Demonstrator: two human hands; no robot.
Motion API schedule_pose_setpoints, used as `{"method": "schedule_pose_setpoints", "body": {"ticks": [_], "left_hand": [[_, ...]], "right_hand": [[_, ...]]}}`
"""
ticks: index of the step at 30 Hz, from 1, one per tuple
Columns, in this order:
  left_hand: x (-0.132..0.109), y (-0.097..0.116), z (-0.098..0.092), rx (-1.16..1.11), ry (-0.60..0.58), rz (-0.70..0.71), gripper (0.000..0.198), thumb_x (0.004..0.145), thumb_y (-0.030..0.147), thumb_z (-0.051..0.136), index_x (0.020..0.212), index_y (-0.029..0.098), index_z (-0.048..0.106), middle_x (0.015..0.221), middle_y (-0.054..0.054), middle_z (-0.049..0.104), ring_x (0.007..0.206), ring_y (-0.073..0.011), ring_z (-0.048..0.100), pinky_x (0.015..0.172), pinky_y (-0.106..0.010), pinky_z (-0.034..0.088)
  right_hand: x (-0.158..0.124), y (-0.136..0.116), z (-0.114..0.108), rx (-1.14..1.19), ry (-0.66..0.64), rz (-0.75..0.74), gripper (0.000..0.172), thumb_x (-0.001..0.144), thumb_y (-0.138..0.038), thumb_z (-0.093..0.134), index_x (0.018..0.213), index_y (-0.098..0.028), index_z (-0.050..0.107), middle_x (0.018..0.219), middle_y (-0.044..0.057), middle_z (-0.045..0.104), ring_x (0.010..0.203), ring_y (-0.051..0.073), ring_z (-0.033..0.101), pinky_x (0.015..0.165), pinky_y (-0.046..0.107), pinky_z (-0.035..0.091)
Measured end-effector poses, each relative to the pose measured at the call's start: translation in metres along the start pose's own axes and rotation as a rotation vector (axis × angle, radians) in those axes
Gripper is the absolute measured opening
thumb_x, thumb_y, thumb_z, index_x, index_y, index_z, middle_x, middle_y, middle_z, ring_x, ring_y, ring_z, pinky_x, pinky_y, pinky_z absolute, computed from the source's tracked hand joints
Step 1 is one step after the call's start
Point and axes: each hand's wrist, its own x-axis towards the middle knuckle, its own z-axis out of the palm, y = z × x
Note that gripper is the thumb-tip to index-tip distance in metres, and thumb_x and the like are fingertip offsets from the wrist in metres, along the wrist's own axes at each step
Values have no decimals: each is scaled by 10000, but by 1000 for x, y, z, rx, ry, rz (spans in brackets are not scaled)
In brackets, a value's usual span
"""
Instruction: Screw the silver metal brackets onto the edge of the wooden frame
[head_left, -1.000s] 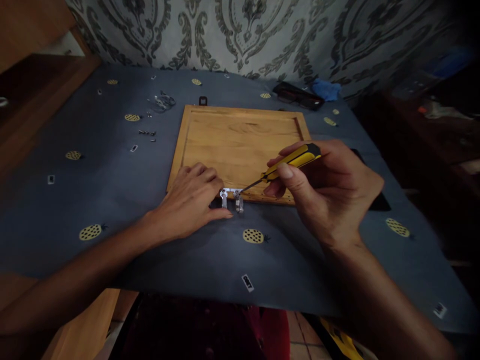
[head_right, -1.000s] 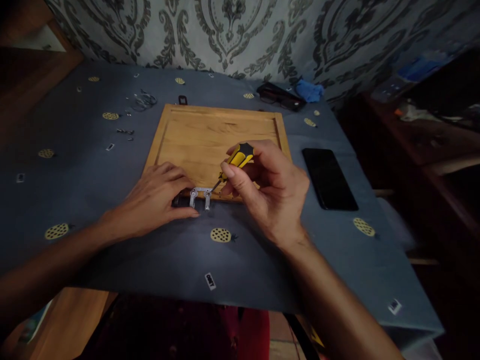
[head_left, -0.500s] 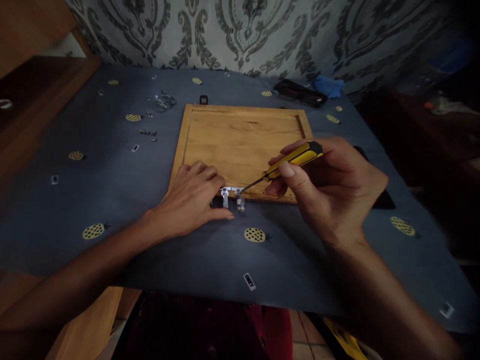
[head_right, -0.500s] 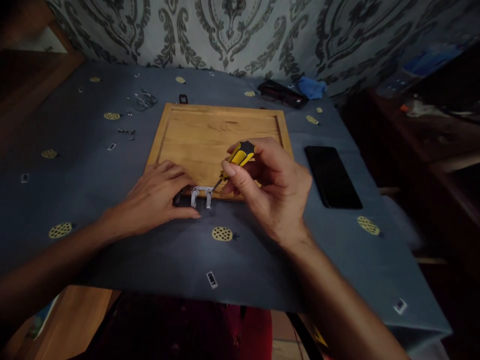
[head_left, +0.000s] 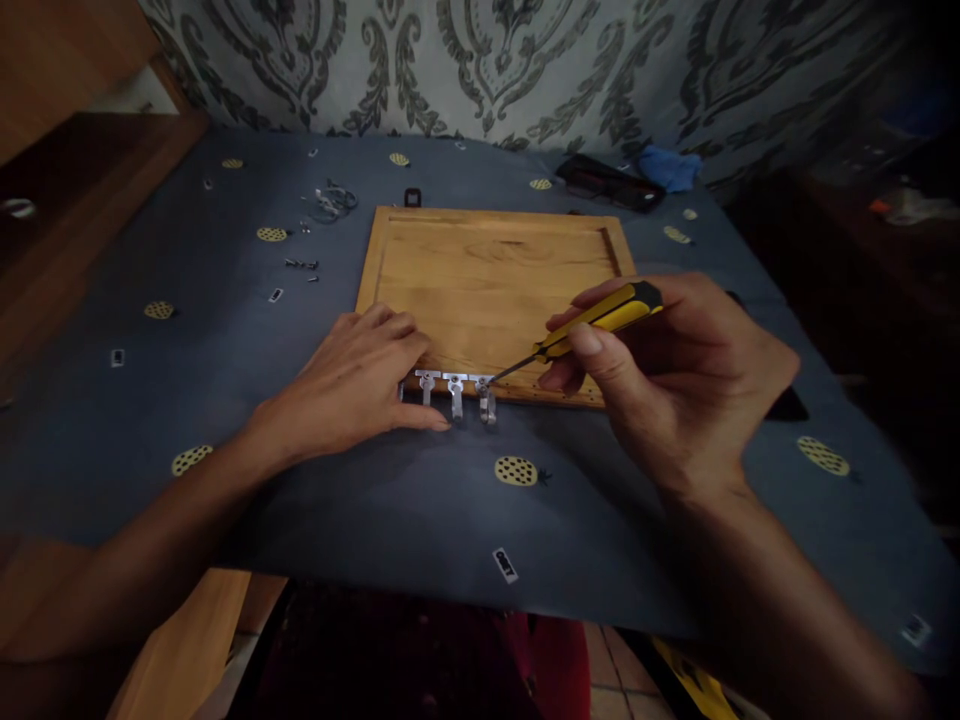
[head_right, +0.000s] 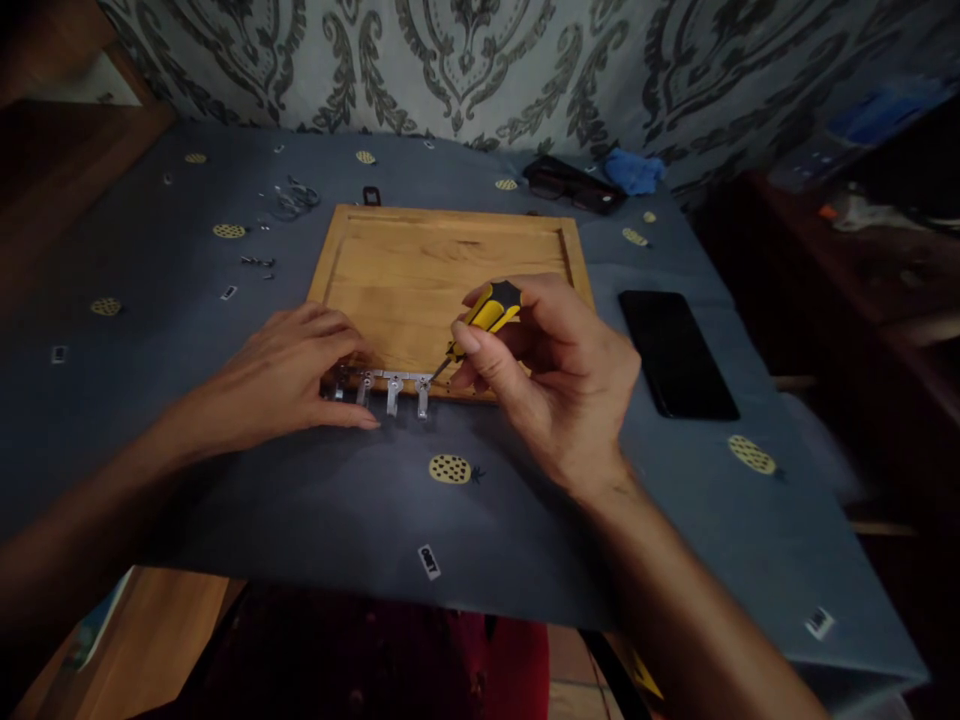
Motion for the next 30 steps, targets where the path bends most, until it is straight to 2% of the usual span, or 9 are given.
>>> {"method": "schedule_pose_setpoints", "body": {"ticks": [4, 12, 16, 23, 30], "left_hand": [[0, 8, 3, -11, -24, 9, 476, 886, 632, 760, 1072, 196, 714, 1095, -72, 678, 1126, -307, 577, 948, -420, 438], [1, 17, 18, 77, 32, 3, 547, 877, 665, 759, 1092, 165, 699, 1121, -99, 701, 1124, -316, 593, 983, -452, 448], [2, 17, 19, 67, 50, -5, 515, 885, 645, 761, 1065, 166, 705, 1094, -95, 700, 1100, -310, 596, 976, -449, 447], [3, 21, 17, 40, 30, -29, 455, 900, 588, 775, 1053, 164, 712, 1089, -90, 694, 1094, -307, 589, 955, -436, 443], [2, 21, 17, 57, 27, -20, 430, 914, 564, 767, 1056, 163, 707, 1096, -95, 685, 1099, -306, 587, 952, -431, 449]], "right_hand": [[0, 2, -1, 8, -4, -28, 125, 842, -326, 865, 914, -313, 764, 888, -28, 738, 490, 104, 663, 427, 246, 556], [-1, 4, -2, -4, -10, -40, 142, 859, -266, 849, 961, -333, 776, 910, -26, 733, 515, 101, 678, 443, 241, 572], [0, 5, -2, 21, -24, -62, 163, 859, -260, 850, 982, -344, 783, 899, -32, 731, 500, 95, 675, 418, 227, 562], [-1, 0, 0, 7, 5, -13, 106, 864, -366, 854, 928, -347, 773, 912, -22, 734, 513, 118, 659, 453, 285, 584], [-1, 0, 0, 21, 1, -15, 115, 855, -311, 860, 934, -342, 782, 899, -30, 728, 517, 95, 665, 447, 247, 568]]}}
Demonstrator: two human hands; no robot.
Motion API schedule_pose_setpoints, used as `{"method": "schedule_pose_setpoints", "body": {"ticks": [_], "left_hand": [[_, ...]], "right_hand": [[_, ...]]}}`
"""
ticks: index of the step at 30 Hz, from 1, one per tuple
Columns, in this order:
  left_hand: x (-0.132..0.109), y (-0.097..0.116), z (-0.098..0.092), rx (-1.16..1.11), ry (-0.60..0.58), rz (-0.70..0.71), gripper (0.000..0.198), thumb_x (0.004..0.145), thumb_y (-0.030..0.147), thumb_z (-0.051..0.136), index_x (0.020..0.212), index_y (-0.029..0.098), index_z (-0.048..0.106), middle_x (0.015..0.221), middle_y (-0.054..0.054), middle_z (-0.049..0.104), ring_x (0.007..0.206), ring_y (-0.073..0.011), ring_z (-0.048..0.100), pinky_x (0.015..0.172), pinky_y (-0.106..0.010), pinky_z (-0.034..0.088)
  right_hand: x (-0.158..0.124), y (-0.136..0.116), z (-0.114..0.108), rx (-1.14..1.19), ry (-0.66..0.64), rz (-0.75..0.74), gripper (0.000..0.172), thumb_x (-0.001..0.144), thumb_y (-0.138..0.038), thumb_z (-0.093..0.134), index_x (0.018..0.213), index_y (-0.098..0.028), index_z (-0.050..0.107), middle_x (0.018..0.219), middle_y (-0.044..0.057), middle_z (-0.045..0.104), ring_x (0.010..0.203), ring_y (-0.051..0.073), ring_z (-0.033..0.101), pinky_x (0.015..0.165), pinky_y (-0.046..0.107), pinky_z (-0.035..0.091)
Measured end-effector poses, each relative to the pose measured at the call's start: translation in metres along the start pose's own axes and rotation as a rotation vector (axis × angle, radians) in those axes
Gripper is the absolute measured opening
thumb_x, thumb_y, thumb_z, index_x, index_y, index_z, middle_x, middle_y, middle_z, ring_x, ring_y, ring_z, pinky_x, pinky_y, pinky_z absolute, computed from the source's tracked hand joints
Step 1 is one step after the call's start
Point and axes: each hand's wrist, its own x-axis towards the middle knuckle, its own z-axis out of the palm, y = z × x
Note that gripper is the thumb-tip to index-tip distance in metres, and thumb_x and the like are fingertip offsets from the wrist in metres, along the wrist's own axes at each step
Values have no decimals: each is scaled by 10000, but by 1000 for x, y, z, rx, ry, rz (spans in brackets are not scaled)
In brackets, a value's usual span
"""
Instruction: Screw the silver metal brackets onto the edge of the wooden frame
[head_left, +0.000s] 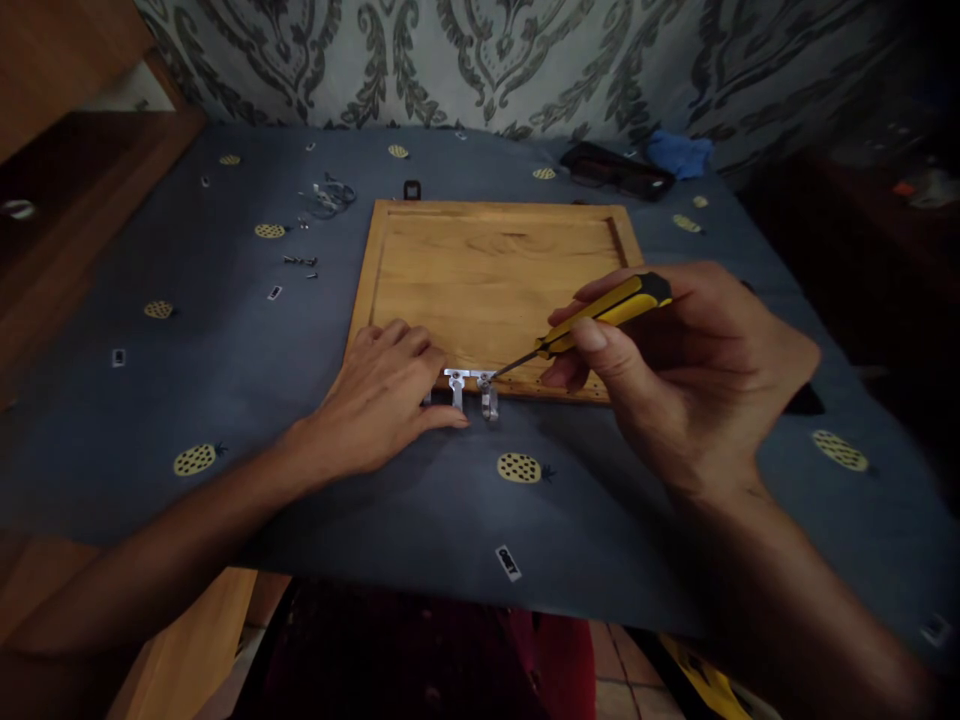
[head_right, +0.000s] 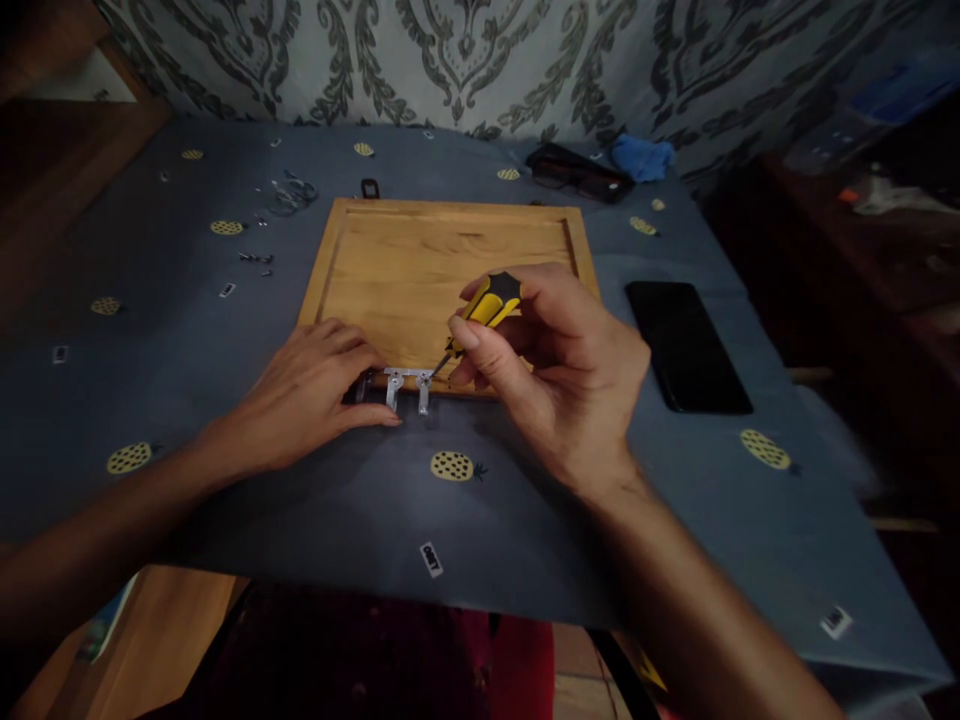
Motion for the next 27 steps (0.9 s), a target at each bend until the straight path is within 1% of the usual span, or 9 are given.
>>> {"method": "schedule_pose_setpoints", "body": {"ticks": [6, 11, 15, 21, 25, 27], "left_hand": [[0, 0, 1, 5, 0, 2, 415, 918, 556, 768, 1035, 164, 705, 1092, -91, 686, 1092, -303, 590, 952, -429, 448], [0, 0, -1, 14, -17, 8, 430, 922, 561, 759, 1052, 155, 708, 1087, -95, 686, 1103, -310, 593, 948, -426, 446], [0, 1, -1, 12, -20, 7, 444, 919, 575, 753, 1047, 152, 711, 1105, -100, 685, 1117, -313, 598, 974, -438, 449], [0, -1, 1, -7, -18, -19, 473, 894, 593, 769, 1063, 153, 724, 1115, -104, 692, 1120, -318, 608, 976, -454, 458], [-1, -2, 3, -29, 5, -21, 484, 890, 588, 780, 1134, 174, 724, 1119, -92, 697, 1116, -309, 608, 963, -440, 453], [-2, -3, 4, -36, 9, -17, 473, 891, 586, 781, 1139, 186, 729, 1113, -84, 698, 1111, -304, 607, 965, -437, 449]], "right_hand": [[1, 5, -2, 5, -5, -21, 139, 854, -262, 854, 962, -308, 779, 913, -27, 741, 505, 94, 675, 425, 229, 571], [2, 2, -2, -2, -7, -27, 150, 838, -313, 869, 918, -252, 757, 900, -13, 740, 499, 99, 684, 417, 225, 584], [1, 0, -1, -26, -5, 23, 166, 853, -389, 857, 909, -275, 750, 903, -6, 735, 500, 110, 681, 412, 250, 584], [1, 3, -2, -36, -5, -20, 151, 853, -354, 860, 924, -279, 751, 905, -17, 731, 501, 96, 681, 424, 229, 573], [1, 3, -2, -50, -17, -12, 158, 862, -361, 852, 931, -272, 742, 915, -14, 736, 506, 98, 681, 443, 240, 581], [0, 2, -3, -68, -22, -10, 144, 883, -374, 833, 934, -278, 739, 925, -12, 740, 516, 101, 680, 460, 250, 586]]}}
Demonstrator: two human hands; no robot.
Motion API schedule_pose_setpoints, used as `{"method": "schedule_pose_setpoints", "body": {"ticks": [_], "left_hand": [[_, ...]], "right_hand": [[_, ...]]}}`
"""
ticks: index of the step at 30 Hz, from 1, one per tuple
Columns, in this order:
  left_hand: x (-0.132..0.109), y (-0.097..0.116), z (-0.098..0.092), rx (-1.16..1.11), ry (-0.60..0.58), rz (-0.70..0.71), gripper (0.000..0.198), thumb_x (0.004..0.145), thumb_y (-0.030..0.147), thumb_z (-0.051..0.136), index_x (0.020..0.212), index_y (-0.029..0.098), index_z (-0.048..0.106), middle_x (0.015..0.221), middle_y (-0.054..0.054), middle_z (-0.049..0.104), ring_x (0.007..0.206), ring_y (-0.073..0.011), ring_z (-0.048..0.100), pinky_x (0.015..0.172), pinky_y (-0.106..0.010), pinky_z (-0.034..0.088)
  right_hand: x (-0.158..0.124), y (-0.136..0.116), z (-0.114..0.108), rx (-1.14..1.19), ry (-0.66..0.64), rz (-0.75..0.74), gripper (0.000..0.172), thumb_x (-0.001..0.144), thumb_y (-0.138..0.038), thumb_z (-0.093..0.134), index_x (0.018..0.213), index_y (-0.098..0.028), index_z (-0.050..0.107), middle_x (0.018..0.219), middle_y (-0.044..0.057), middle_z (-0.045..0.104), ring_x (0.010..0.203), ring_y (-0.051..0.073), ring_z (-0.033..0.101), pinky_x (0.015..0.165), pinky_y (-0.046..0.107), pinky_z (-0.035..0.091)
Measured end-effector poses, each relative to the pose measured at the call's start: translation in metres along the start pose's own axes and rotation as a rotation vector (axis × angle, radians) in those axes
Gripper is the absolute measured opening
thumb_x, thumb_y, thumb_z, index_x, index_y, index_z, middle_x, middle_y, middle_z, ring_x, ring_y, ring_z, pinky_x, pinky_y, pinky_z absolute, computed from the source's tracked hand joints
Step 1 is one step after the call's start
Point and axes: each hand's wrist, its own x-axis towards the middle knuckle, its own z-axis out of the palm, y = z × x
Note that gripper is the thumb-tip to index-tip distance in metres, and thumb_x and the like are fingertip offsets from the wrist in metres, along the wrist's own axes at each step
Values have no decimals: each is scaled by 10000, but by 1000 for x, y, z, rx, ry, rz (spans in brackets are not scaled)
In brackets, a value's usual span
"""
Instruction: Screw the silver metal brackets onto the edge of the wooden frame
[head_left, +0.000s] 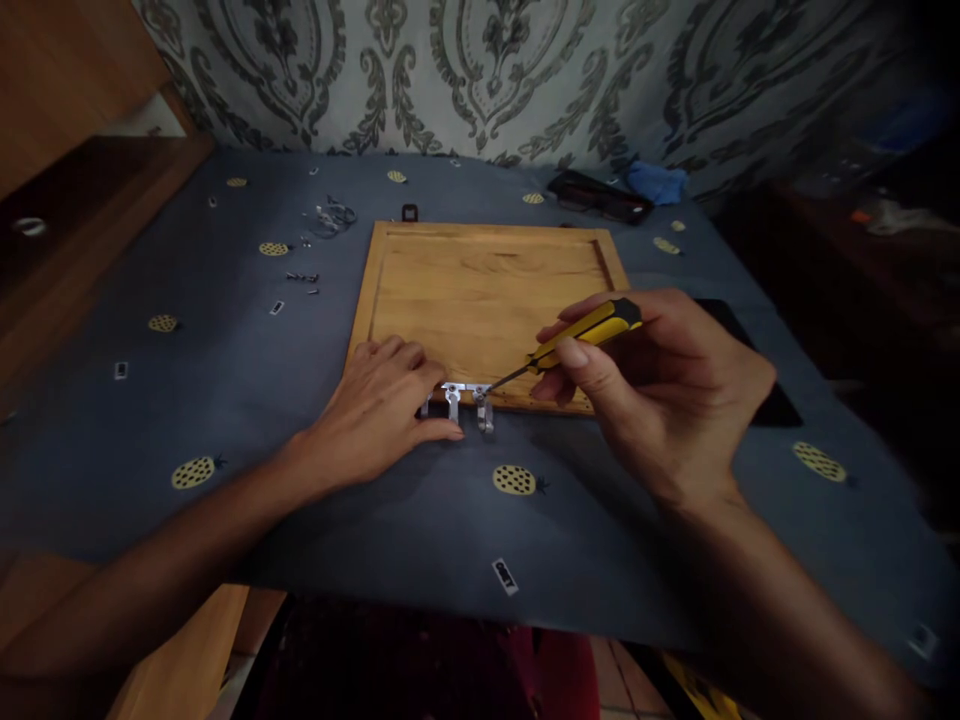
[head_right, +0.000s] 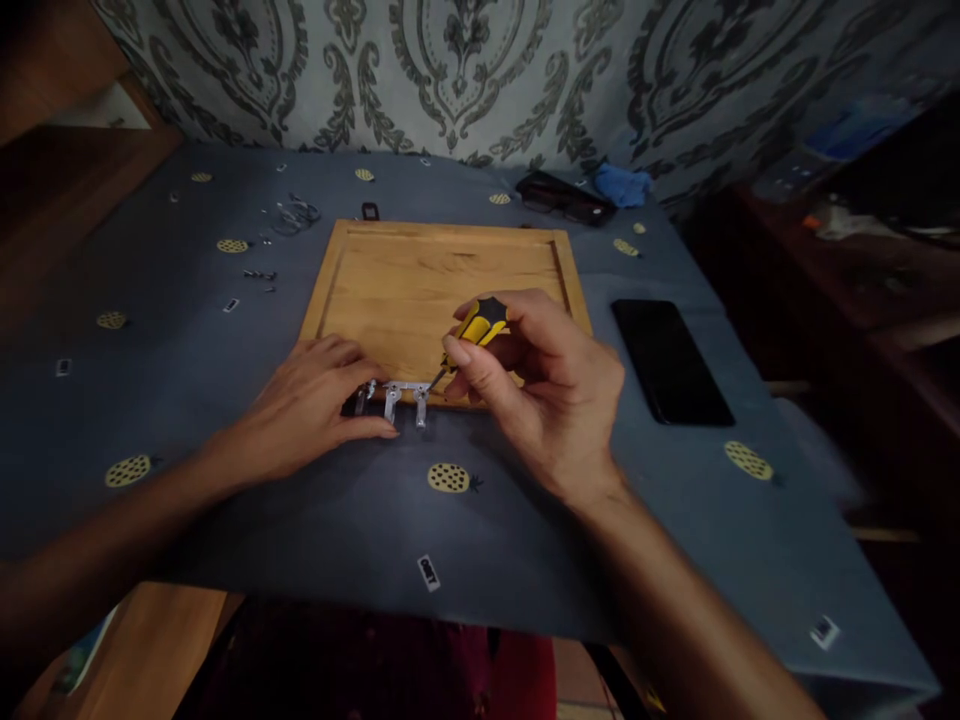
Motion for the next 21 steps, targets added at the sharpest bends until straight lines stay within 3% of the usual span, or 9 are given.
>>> {"method": "schedule_pose_setpoints", "body": {"ticks": [10, 21], "left_hand": [[2, 0, 1, -29, -5, -24, 456, 883, 561, 803, 1146, 193, 746, 1124, -81, 700, 1129, -310, 607, 993, -456, 451], [3, 1, 0, -29, -32, -49, 461, 861, 575, 820, 1109, 193, 749, 1119, -81, 699, 1129, -316, 604, 985, -457, 455]], "right_hand": [[-1, -2, 0, -25, 13, 10, 212, 872, -421, 840, 933, -255, 724, 953, -5, 748, 530, 95, 686, 462, 234, 578], [-1, 1, 0, 54, 48, -47, 129, 872, -305, 846, 966, -270, 766, 923, -12, 756, 519, 98, 693, 460, 235, 585]]}}
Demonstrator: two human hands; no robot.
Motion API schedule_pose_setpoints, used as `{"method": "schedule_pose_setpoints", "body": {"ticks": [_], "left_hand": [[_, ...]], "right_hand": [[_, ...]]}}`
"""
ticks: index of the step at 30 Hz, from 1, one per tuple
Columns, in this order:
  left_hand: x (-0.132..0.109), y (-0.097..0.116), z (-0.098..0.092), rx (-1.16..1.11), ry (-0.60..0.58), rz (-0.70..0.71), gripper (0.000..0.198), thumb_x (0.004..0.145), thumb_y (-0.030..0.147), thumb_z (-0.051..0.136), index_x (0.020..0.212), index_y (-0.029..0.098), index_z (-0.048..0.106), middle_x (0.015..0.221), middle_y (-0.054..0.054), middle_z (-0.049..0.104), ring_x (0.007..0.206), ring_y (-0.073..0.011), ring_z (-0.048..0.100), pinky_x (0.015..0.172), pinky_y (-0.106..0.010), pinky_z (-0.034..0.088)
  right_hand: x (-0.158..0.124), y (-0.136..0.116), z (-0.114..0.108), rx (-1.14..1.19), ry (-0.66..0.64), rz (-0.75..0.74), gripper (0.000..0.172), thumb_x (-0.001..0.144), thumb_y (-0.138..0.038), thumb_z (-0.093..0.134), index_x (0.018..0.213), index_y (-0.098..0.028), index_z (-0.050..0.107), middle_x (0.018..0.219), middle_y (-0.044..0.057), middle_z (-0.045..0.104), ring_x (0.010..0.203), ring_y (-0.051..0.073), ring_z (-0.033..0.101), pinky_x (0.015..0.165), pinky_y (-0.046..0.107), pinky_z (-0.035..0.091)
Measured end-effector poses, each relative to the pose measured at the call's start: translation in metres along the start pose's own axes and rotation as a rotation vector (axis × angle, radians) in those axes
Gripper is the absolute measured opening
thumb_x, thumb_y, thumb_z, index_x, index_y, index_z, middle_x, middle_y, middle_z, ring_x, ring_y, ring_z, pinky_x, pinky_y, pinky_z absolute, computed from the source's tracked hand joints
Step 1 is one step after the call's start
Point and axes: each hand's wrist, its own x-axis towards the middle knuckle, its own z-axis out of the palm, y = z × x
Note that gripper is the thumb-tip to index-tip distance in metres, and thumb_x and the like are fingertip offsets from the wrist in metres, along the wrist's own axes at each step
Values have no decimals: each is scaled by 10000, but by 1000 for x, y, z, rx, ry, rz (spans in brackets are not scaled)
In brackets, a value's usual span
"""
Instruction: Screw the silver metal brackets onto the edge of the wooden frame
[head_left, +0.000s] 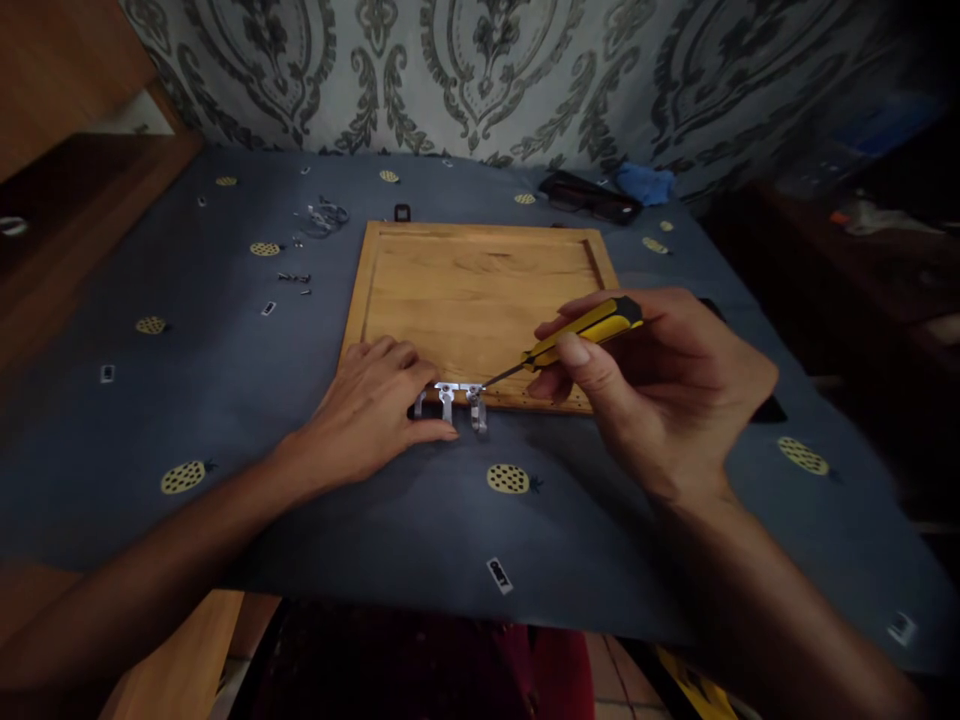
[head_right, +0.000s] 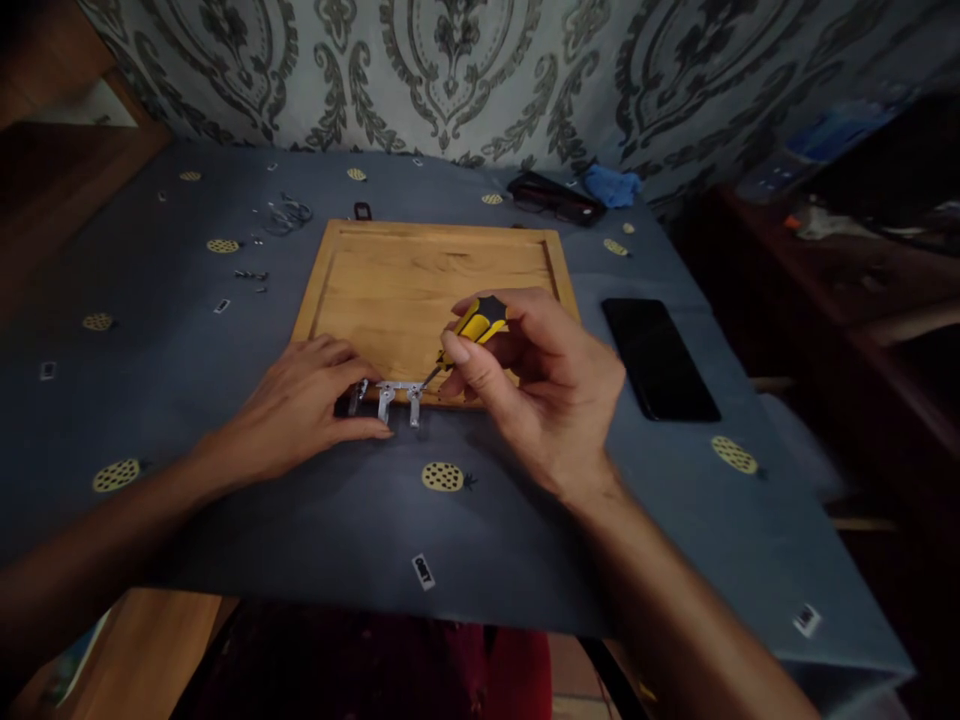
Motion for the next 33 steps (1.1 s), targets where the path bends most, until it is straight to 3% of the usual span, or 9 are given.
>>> {"method": "schedule_pose_setpoints", "body": {"ticks": [6, 15, 33], "left_hand": [[-1, -2, 3, -6, 28, 19, 494, 857, 600, 812, 1118, 186, 749, 1109, -78, 691, 1121, -313, 605, 981, -454, 457], [-1, -1, 4, 9, 49, 28, 509, 860, 614, 802, 1128, 185, 748, 1094, -84, 690, 1119, -318, 610, 971, -451, 464], [-2, -1, 4, 20, 48, 32, 476, 878, 589, 795, 1110, 177, 735, 1092, -89, 679, 1107, -317, 600, 953, -440, 460]], "right_hand": [[0, -4, 8, 97, 77, -24, 111, 891, -252, 823, 992, -285, 791, 894, -16, 768, 525, 93, 700, 450, 206, 578], [-3, -1, 22, 66, -11, -14, 94, 925, -315, 796, 1000, -280, 749, 903, -32, 773, 532, 98, 705, 460, 214, 595], [0, -2, 22, 2, -86, 30, 173, 895, -391, 820, 983, -279, 722, 938, -20, 737, 552, 108, 707, 470, 235, 608]]}}
